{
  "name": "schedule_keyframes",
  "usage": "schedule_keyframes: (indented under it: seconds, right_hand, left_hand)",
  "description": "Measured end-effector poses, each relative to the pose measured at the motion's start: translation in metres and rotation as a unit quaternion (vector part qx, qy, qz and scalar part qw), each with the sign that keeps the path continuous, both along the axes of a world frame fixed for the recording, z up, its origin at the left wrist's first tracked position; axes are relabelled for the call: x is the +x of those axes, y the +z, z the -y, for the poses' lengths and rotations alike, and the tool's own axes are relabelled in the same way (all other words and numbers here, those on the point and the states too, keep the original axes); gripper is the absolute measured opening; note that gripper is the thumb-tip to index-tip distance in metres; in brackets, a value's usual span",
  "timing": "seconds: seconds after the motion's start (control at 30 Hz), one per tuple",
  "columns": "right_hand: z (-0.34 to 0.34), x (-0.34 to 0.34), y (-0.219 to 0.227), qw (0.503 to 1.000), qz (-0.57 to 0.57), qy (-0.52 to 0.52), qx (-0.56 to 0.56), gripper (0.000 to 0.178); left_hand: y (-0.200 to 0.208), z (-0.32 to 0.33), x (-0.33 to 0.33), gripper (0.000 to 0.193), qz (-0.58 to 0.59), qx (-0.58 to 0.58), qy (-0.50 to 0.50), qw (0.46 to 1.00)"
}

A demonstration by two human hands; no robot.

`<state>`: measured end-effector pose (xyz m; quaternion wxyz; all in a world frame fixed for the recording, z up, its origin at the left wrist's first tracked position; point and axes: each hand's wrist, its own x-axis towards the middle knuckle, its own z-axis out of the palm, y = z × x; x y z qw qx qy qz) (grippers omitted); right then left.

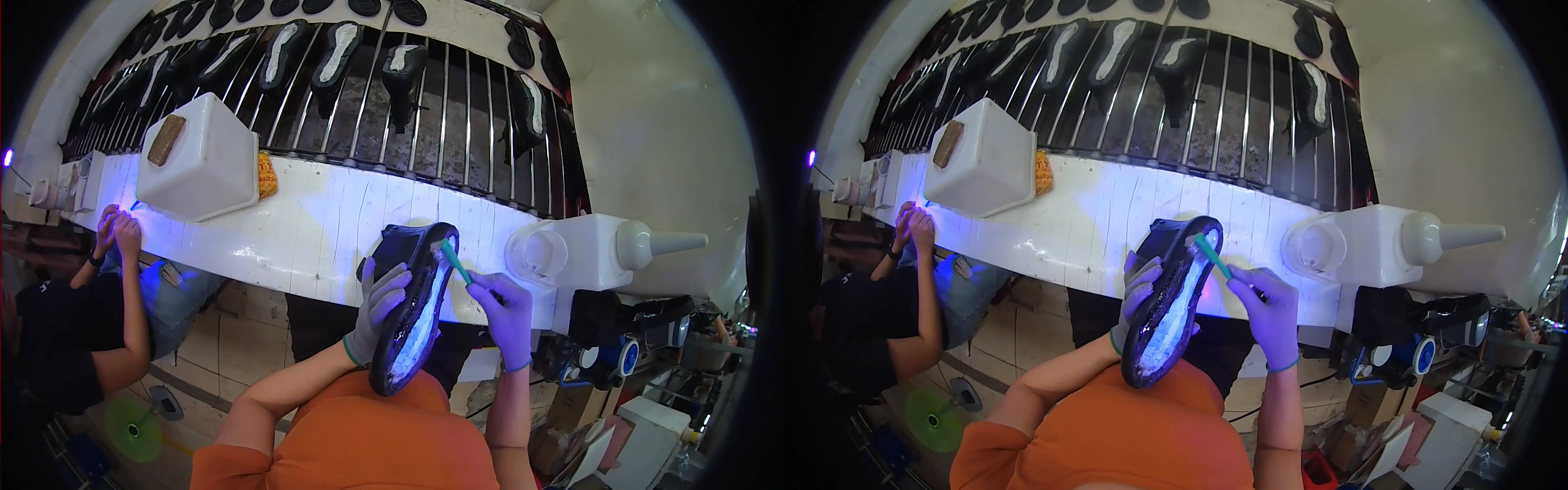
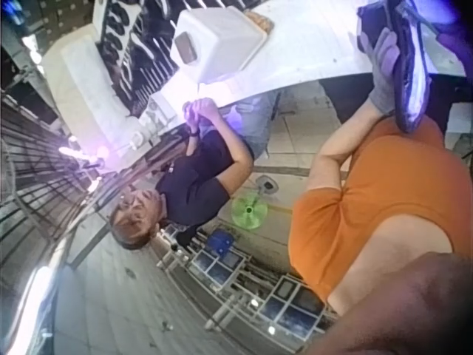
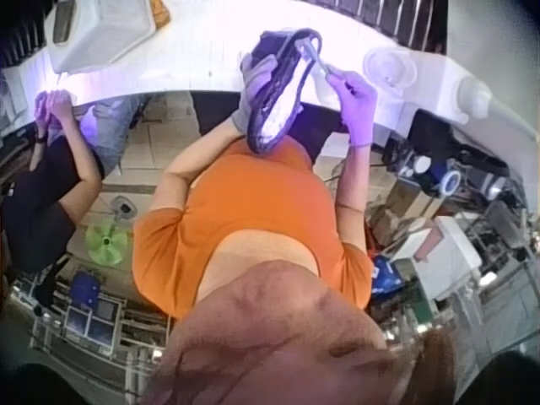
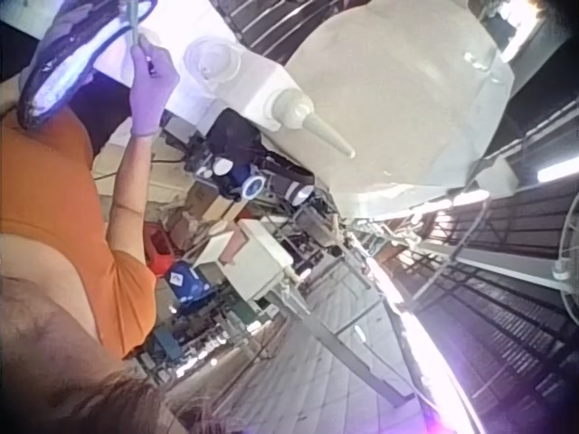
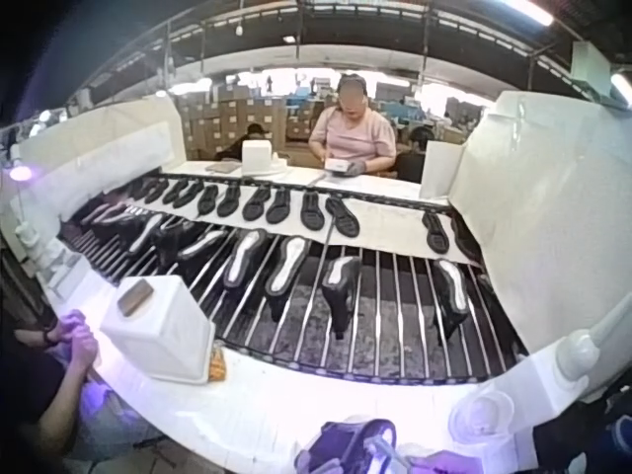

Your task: Apply adhesive or primer to the perimeter of shoe soles using a brush in a manufacturing facility.

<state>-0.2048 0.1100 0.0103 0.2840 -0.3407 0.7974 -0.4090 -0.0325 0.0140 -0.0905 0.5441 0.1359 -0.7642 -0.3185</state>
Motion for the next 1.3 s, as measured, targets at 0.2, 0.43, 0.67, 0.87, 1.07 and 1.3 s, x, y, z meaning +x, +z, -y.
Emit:
schedule_keyframes:
  seconds: [0.2,0.43,0.67,0.87,1.07,1.3]
  right_hand:
    - [0.011,-0.022,-0.018,0.993,-0.095,-0.038,-0.064,0.021]
    - [-0.016,-0.013,0.008,0.973,0.193,0.121,-0.035,0.020]
    - [-0.002,-0.023,-0.010,0.999,0.050,-0.020,-0.001,0.024]
    - [-0.017,0.000,0.014,0.991,0.120,0.052,-0.019,0.024]
    - [-0.023,0.013,0.030,0.985,0.110,0.130,-0.041,0.024]
    - [-0.030,0.035,0.048,0.965,0.040,0.250,-0.071,0.027]
  left_hand:
    - [0.003,-0.002,0.001,0.081,0.017,-0.008,-0.010,1.000]
    - [0.002,0.001,0.004,0.082,0.002,-0.010,-0.013,1.000]
    - [0.009,-0.004,0.001,0.089,0.005,-0.010,0.003,1.000]
    - [0.014,-0.003,0.004,0.089,0.012,-0.009,-0.002,1.000]
    - [0.009,0.002,0.007,0.097,0.035,-0.038,0.007,0.999]
    - [0.026,0.007,0.005,0.081,-0.014,0.010,-0.050,0.999]
